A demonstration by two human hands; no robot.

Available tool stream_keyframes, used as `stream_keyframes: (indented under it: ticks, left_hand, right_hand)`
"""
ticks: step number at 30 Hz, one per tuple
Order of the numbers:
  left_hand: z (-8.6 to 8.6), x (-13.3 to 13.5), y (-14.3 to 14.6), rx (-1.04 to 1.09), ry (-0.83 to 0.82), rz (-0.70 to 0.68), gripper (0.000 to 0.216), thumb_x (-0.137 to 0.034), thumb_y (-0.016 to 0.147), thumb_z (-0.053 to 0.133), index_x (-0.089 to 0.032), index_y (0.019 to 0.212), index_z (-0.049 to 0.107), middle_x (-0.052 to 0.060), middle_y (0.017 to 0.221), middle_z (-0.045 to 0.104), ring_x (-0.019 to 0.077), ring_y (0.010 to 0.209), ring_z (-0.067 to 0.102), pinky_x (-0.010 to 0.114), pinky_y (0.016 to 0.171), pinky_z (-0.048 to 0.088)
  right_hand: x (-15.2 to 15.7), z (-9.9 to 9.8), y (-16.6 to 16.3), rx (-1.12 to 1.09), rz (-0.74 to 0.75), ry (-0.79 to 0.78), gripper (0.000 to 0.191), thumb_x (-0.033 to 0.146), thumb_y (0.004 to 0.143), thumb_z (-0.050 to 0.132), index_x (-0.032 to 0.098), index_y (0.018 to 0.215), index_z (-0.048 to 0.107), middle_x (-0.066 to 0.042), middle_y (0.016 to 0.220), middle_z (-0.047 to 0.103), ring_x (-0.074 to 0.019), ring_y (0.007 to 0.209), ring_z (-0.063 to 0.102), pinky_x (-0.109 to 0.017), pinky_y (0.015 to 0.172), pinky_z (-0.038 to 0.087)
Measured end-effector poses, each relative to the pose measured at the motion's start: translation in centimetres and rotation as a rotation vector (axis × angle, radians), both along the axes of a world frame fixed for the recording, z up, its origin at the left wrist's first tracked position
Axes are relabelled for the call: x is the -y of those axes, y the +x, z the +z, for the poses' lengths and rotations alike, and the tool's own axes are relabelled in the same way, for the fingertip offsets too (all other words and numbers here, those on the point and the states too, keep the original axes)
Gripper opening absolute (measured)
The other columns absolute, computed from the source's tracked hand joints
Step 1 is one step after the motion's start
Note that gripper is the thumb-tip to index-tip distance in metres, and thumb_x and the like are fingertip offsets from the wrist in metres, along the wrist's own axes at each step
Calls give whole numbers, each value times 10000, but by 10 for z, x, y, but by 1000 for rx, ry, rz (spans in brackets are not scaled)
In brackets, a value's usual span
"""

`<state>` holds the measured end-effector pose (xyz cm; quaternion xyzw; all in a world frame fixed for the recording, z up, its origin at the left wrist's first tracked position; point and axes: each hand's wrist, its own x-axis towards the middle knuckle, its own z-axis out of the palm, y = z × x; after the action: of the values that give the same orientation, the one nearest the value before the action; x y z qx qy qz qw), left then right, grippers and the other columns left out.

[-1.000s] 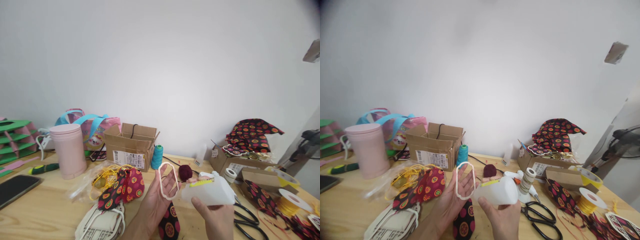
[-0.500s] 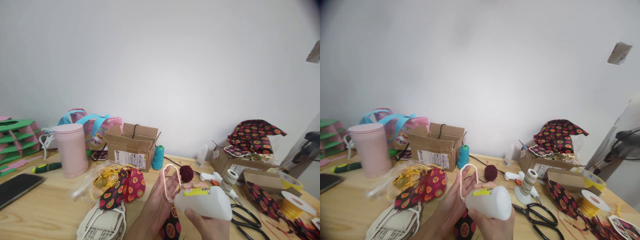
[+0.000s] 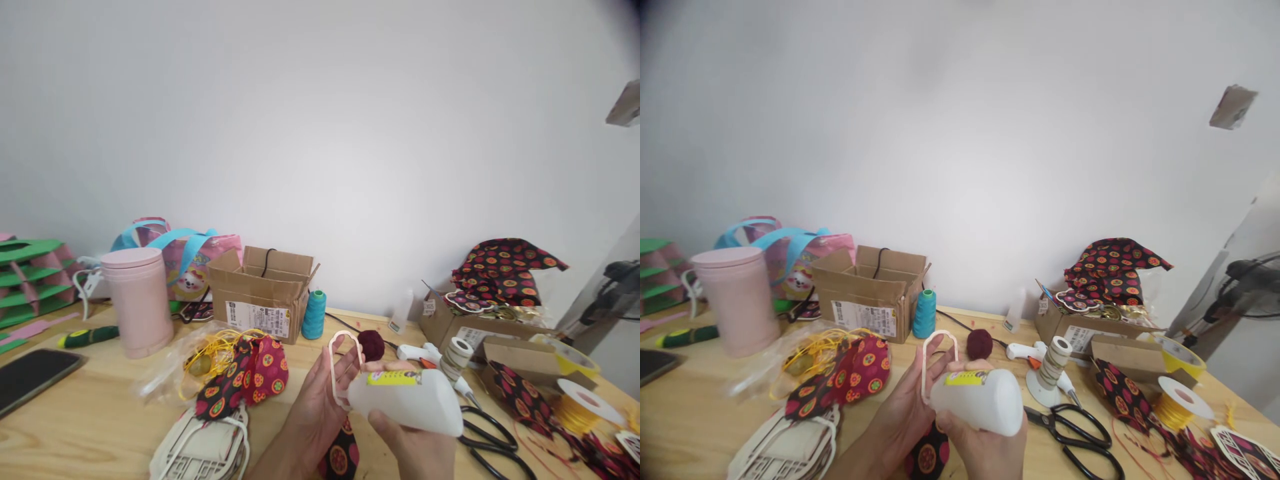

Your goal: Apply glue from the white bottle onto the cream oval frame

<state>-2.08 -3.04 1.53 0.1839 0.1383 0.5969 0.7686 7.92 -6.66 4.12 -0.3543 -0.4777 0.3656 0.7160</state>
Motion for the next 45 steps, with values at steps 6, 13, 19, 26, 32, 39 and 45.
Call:
stream_keyframes:
  ticks: [6,13,19,26,32,39,45]
  left_hand:
    - [2,2,2,25,5,-26,307,-357,813,412,-227,1090,402,89,1006,596,161,858,586,270,686,433]
    - [0,0,3,40,33,-52,270,-366,816,399,-226,1043,443,70,959,603,139,762,588,217,555,391]
    - [0,3,4,27,41,-83,277,-354,813,415,-230,1058,451,57,971,605,86,618,568,190,493,347]
    - [7,5,2,-28,-27,-34,387,-368,810,409,-237,1170,346,74,962,611,190,840,588,297,678,419]
    - [8,4,1,-8,-12,-56,367,-370,815,397,-230,1152,357,78,947,607,182,838,586,270,629,416]
    - [1,6,6,68,49,-161,283,-361,825,385,-209,1045,476,46,913,621,125,735,592,224,594,405]
    - [0,9,8,21,32,-210,291,-371,816,392,-214,1028,517,65,947,638,175,873,582,310,754,420]
  right_hand:
    - [0,0,-1,-29,-58,-10,373,343,462,766,188,755,595,-32,737,665,-212,668,623,-278,590,526]
    - [-3,-2,3,-24,-49,-37,387,231,463,760,186,812,598,-24,727,669,-206,675,625,-288,623,531]
    - [-4,-2,3,-105,-52,-12,387,282,454,783,191,784,600,-28,738,670,-226,686,631,-313,607,539]
    - [1,9,0,-15,125,99,316,290,513,763,222,783,613,-2,742,670,-188,689,629,-248,613,528]
    - [1,4,4,39,42,16,369,380,493,752,201,765,579,-29,758,677,-222,685,635,-292,607,531]
    - [-1,0,6,-57,-121,-77,395,379,414,783,185,692,580,-24,630,675,-229,625,632,-297,566,530]
    - [-8,1,12,-54,-116,-17,391,271,511,732,167,853,574,-50,746,687,-226,689,626,-335,648,520]
